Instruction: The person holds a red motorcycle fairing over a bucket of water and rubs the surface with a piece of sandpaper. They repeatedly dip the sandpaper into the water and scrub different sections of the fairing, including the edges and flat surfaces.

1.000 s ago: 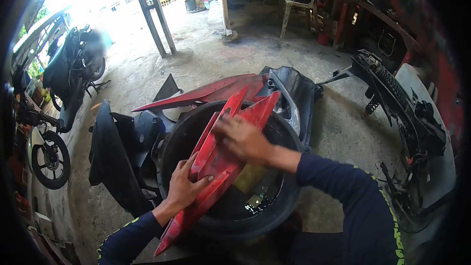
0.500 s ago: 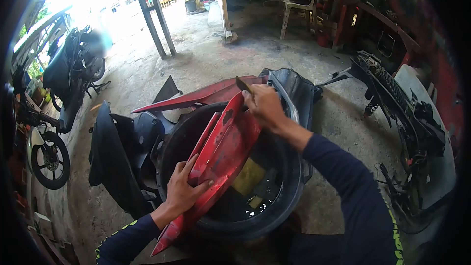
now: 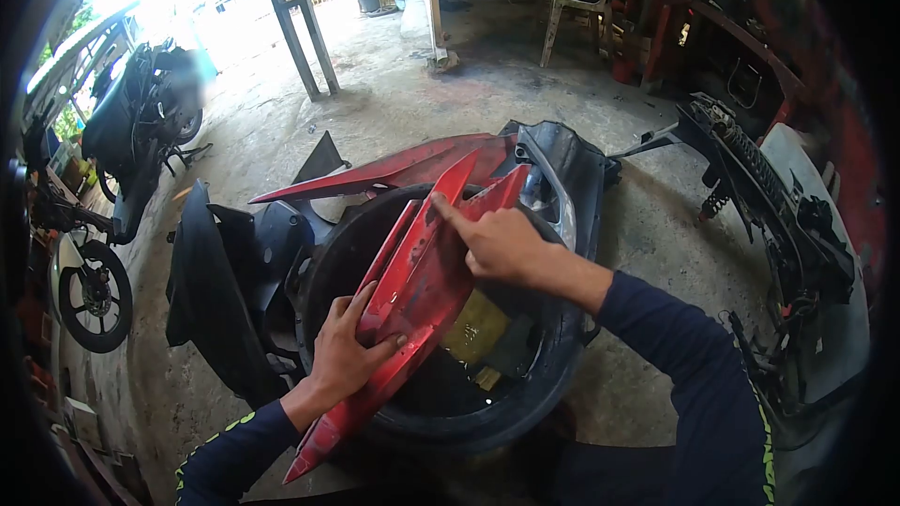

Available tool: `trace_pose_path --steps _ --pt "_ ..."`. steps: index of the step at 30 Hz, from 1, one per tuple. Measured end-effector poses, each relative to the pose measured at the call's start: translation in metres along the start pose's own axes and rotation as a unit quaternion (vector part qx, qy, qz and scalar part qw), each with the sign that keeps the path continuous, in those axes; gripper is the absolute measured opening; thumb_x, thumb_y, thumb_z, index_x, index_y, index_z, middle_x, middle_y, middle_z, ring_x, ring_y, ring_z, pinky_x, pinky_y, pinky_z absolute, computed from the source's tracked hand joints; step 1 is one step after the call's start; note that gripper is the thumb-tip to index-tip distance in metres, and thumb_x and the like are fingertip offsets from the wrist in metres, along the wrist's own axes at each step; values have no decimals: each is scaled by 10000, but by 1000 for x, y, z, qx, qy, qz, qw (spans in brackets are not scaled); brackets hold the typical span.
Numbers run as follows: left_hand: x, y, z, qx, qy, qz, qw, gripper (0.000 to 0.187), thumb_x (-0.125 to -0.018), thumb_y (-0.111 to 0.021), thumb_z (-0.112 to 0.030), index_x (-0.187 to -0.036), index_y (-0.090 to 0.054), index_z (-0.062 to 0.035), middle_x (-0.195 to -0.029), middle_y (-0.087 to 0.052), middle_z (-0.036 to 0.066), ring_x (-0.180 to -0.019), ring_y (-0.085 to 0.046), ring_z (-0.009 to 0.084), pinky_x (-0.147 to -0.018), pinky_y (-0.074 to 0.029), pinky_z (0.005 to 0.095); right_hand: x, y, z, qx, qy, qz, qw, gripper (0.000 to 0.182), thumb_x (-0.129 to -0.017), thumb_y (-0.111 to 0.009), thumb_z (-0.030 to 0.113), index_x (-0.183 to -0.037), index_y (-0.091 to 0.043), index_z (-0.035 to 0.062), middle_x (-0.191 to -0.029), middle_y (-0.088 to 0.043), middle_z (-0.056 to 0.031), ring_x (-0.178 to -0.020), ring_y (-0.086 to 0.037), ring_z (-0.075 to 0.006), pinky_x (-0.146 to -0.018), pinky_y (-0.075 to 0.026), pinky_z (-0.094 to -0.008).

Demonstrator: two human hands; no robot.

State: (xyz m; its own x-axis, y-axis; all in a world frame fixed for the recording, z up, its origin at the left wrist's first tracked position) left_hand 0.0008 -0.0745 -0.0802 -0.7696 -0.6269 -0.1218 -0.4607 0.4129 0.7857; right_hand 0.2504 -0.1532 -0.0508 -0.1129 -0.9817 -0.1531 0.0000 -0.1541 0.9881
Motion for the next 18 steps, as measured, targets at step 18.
trace_pose_path --steps 18 --pt "-4 -7 15 28 -4 26 999 945 -798 -838 -495 -1575 -452 -122 -1288 -568 209 -1154 -644 406 -968 -540 499 -15 -5 -30 35 -31 4 999 974 -799 -658 145 -1675 -233 156 -677 -683 -168 -633 -701 -370 -607 -565 -499"
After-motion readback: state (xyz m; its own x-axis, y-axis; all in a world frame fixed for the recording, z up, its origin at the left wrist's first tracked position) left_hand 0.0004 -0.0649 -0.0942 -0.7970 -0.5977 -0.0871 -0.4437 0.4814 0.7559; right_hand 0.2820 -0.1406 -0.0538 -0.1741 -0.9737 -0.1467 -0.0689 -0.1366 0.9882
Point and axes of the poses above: each hand's wrist, its own x-axis away from the middle knuckle, its own y-axis out of the back of the hand, z = x × y, the point moved 6 cm from there along -x, towards the middle knuckle
